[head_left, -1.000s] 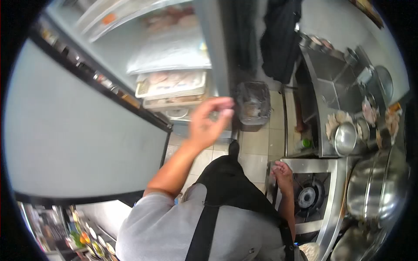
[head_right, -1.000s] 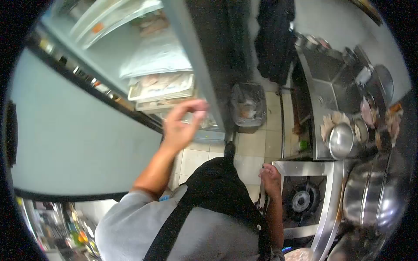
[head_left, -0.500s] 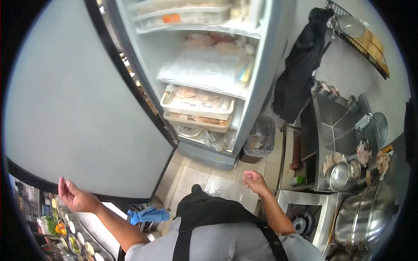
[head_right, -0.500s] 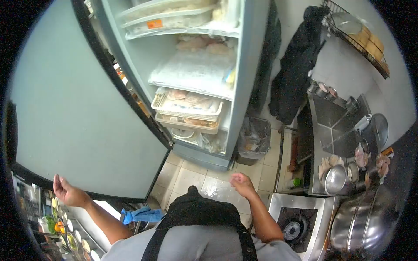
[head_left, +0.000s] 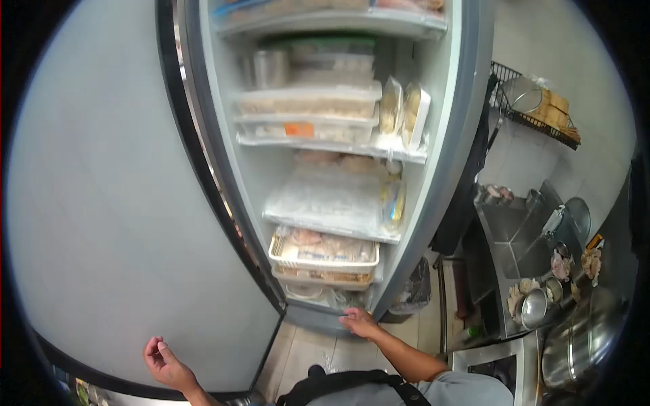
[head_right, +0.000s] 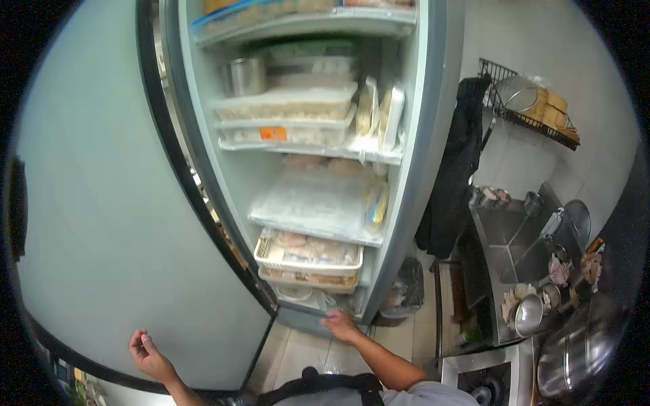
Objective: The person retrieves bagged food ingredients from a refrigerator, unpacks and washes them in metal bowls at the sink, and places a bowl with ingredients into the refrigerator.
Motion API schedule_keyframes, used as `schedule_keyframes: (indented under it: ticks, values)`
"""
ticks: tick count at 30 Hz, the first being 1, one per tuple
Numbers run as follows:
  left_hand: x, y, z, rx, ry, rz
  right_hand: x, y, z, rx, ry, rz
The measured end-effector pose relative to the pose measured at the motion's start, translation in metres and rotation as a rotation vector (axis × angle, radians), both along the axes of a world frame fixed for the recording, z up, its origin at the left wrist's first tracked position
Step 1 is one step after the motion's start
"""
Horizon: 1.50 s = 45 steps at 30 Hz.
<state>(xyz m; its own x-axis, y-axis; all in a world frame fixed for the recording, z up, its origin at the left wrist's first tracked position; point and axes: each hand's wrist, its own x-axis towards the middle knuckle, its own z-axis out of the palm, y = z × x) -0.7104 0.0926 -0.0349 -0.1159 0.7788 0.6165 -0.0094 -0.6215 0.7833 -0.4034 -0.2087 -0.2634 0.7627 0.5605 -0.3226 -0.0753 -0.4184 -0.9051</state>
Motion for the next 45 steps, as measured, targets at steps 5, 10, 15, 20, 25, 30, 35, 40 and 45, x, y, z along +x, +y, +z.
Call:
schedule_keyframes:
  ticks: [5, 10, 15, 20, 25, 30, 35, 40, 45]
  values:
    - [0.043, 0.001, -0.034, -0.072, 0.18, -0.287, 0.026, -0.012, 0.001, 0.027, 0.034, -0.416]
    - [0.099, -0.029, -0.124, -0.707, 0.149, -0.669, 0.066, -0.024, -0.032, 0.114, -0.037, -0.557]
    - [0.124, -0.054, -0.151, -0.734, 0.424, -0.833, 0.045, -0.052, 0.015, -0.072, -0.237, -0.159]
    - [0.15, -0.04, -0.168, -0.764, 0.584, -0.927, -0.017, -0.11, -0.034, 0.053, -0.288, -0.434]
    - [0.193, -0.074, -0.152, -0.724, 0.573, -1.001, -0.062, -0.183, -0.067, 0.075, -0.257, -0.613]
    - [0.228, -0.115, -0.143, -0.677, 0.498, -1.145, -0.099, -0.234, -0.089, -0.027, -0.135, -0.572]
    - [0.242, -0.133, -0.154, -0.63, 0.535, -0.968, -0.124, -0.259, -0.092, -0.088, 0.101, -0.509]
    - [0.239, -0.127, -0.172, -0.703, 0.568, -0.878, -0.129, -0.272, -0.086, -0.118, 0.087, -0.501]
    - [0.238, -0.124, -0.174, -0.79, 0.655, -0.9, -0.124, -0.275, -0.087, -0.083, 0.03, -0.529]
